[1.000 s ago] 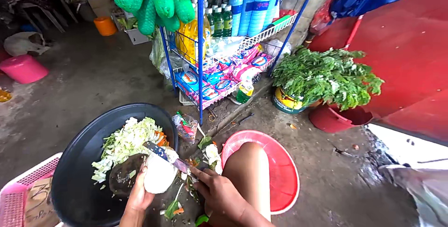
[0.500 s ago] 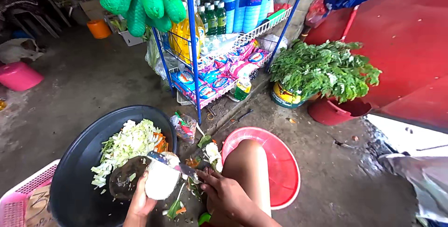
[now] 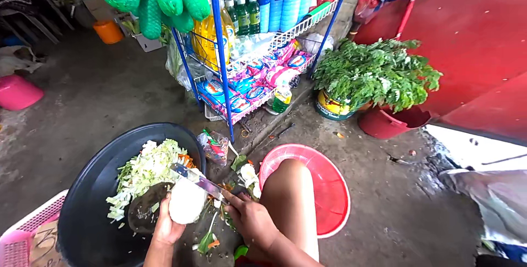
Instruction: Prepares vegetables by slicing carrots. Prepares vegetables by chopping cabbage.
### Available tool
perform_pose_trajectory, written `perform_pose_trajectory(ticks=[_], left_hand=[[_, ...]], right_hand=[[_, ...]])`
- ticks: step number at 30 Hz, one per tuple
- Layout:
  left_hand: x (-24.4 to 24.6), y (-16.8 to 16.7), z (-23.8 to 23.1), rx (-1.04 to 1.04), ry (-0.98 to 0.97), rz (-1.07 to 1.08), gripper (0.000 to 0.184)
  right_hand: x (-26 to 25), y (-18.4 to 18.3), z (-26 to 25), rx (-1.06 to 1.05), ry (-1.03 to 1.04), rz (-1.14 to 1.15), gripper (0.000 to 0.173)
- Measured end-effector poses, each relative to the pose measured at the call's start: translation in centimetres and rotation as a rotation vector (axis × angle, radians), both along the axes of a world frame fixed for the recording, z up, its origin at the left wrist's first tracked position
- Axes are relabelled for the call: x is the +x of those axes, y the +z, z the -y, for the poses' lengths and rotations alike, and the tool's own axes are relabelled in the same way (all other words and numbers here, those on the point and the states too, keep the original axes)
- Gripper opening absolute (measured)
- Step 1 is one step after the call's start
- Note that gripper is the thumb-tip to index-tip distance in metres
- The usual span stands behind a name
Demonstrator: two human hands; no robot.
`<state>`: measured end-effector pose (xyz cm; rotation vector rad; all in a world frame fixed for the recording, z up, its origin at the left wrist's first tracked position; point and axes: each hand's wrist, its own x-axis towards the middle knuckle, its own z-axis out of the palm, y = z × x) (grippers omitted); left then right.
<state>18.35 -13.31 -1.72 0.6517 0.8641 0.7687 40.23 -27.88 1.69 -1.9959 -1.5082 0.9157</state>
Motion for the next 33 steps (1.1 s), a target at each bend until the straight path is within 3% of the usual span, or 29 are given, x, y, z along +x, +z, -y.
perform_pose_trajectory(ticks=[3,6,7,10,14,18,21,24,27,30,33], left_hand=[[0.7,0.2,-0.3,0.08,0.03,-0.082,0.062],[1.1,-0.5,-0.7,0.18,-0.002,-0.202,0.094],[1.4,-0.7,-0.6,0.178,-0.019,-0.219,0.095],[2.3,-1.3,0.5,0.021,-0.023,-0.149,0.059],[1.9,-2.2,1.6,-0.098,-0.018,0.022,0.063],[-0.8,-2.3,1.8,-0.169,0.097,0.254,0.08],[-1.7,-1.9,1.5,-0.255,0.088,0.557,0.089],[-0.9,-1.5,1.2,-0.242,-0.04,0.904,0.071],[-1.2,-1.8,1.1,-0.277,-0.171,1.109,0.057],[-2.0,-1.9,1.1,-0.262,-0.231,1.133,0.07],[-1.1,1.0,1.9,-0.228,0.012,0.861,0.085]], right_hand=[[0.0,0.4,-0.7,-0.079,-0.006,-0.159,0.052],[1.2,-0.5,-0.7,-0.101,-0.043,-0.484,0.051],[1.3,-0.9,-0.5,-0.102,-0.083,-0.589,0.05],[0.7,-1.3,-0.2,-0.168,-0.24,-0.914,0.048],[0.7,-0.8,-0.8,-0.241,-0.38,-1.172,0.046],[3.3,-3.4,-0.6,-0.103,-0.515,-1.036,0.05],[3.8,-2.8,0.0,0.022,-0.419,-0.816,0.048],[2.3,-2.3,0.1,0.166,-0.287,-0.719,0.048],[1.0,-2.3,0.4,0.289,-0.151,-0.628,0.047],[0.2,-2.6,0.3,0.367,-0.065,-0.569,0.046],[-0.3,-1.8,0.0,0.331,-0.034,-0.652,0.045]])
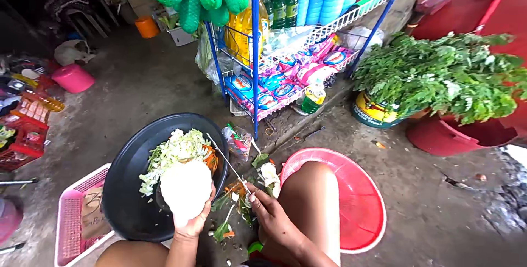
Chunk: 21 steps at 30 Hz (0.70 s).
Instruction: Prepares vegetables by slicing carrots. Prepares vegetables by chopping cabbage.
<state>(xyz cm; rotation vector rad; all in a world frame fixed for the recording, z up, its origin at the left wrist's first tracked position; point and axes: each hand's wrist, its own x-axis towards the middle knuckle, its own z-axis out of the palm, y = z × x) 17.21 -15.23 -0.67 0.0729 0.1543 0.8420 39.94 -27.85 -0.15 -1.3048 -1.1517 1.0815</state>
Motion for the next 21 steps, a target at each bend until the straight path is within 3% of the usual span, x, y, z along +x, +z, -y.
perform_pose_trajectory(ticks=[4,8,10,15,21], left_hand=[[1.7,4.5,-0.2,-0.049,0.185,-0.303,0.09],[1.6,7.7,-0.8,0.14,0.211,-0.736,0.067],[1.2,8.5,-0.4,0.198,0.16,-0.881,0.064],[0.3,8.1,-0.1,0.244,0.074,-0.897,0.111],[1.1,5.9,0.0,-0.07,0.232,-0.669,0.094]], right_hand=[[-1.1,2.1,-1.3,-0.03,0.057,-0.204,0.047],[-1.3,3.7,-2.3,-0.123,0.102,-0.266,0.051],[-0.9,3.5,-2.9,-0.164,0.095,-0.223,0.052],[-1.1,3.6,-3.4,-0.083,0.093,0.117,0.053],[-0.9,5.0,-4.9,-0.058,0.112,0.597,0.052]])
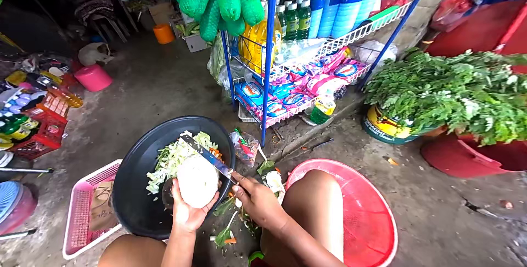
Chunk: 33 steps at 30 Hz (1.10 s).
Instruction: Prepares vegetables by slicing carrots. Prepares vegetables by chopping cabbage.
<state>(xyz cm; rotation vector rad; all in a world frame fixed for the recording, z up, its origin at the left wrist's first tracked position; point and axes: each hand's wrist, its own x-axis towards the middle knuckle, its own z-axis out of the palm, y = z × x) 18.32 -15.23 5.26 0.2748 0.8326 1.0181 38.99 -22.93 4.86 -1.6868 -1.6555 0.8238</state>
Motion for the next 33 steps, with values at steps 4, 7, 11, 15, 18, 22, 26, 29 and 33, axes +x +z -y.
perform_pose_trajectory(ticks=[4,7,11,15,18,22,26,29,33], left_hand=[[1.5,0.7,-0.6,-0.033,0.161,0.069,0.087],[1.7,0.1,-1.2,0.034,0.196,0.156,0.085],[2.2,0.1,-0.7,0.037,0.198,0.201,0.084],[3.1,-0.4,0.3,0.01,0.184,0.051,0.08],[4.0,-0.9,1.6,-0.022,0.122,-0.036,0.076],[5.0,-1.0,2.5,-0.074,0.047,-0.038,0.078],[5.3,-1.9,1.8,-0.142,0.047,-0.017,0.079],[5.2,-2.7,1.3,-0.185,0.036,0.01,0.082],[5.4,-2.9,0.6,-0.185,0.037,-0.024,0.082]], right_hand=[[0.2,-2.9,1.6,0.377,-0.083,0.203,0.045],[0.5,-6.0,4.1,0.539,-0.029,0.28,0.045],[0.4,-8.2,5.7,0.525,-0.051,0.328,0.046],[0.0,-8.1,4.7,0.5,-0.116,0.354,0.045],[-0.1,-6.0,2.9,0.363,-0.127,0.209,0.045],[0.8,-4.8,1.8,0.09,-0.187,-0.117,0.05],[1.2,-4.9,3.4,-0.31,-0.366,-1.057,0.047],[2.0,-6.4,4.4,-0.431,-0.499,-1.272,0.046],[1.8,-7.9,6.5,-0.055,-0.295,-0.477,0.048]])
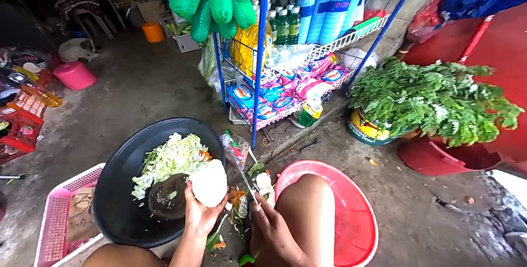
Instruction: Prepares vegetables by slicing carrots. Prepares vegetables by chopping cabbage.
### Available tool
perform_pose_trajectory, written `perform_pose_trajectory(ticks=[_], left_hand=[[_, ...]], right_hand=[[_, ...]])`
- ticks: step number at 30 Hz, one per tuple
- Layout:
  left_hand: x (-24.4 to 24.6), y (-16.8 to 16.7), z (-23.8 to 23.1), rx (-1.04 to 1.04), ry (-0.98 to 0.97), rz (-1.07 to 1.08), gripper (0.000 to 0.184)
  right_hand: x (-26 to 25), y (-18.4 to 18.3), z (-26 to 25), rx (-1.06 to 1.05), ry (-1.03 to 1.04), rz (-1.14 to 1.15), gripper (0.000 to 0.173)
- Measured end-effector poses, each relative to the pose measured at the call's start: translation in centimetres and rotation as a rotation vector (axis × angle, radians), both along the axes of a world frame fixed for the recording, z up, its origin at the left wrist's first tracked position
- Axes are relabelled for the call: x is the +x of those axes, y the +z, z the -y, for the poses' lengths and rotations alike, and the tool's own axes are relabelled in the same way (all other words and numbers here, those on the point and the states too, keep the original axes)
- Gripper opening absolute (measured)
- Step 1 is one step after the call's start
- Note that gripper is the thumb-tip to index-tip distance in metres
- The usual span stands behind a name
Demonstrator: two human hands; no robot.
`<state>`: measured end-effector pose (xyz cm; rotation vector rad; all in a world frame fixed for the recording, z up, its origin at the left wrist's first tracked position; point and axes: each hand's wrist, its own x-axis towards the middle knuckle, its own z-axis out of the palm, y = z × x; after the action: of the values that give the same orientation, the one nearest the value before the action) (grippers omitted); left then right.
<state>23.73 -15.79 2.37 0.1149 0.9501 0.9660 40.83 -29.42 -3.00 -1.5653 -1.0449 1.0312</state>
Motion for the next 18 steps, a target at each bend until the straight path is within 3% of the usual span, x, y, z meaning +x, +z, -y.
perform_pose_trajectory(ticks=[3,6,10,13,18], left_hand=[[-0.1,0.6,-0.2,0.033,-0.011,-0.082,0.078],[-0.9,1.4,-0.3,0.027,-0.078,-0.152,0.083],[-2.4,1.6,-0.7,0.015,-0.141,-0.157,0.077],[-2.5,1.5,-0.3,0.047,-0.174,-0.165,0.084],[-2.7,0.1,1.0,0.186,-0.327,-0.102,0.084]], right_hand=[[-0.5,0.2,0.9,0.261,0.035,0.619,0.047],[-0.4,0.4,1.5,0.359,0.027,0.852,0.045],[0.2,0.2,2.0,0.377,0.034,0.951,0.044],[-0.2,0.3,0.9,0.389,0.002,0.963,0.043],[0.3,4.2,-1.8,0.278,0.098,0.727,0.046]])
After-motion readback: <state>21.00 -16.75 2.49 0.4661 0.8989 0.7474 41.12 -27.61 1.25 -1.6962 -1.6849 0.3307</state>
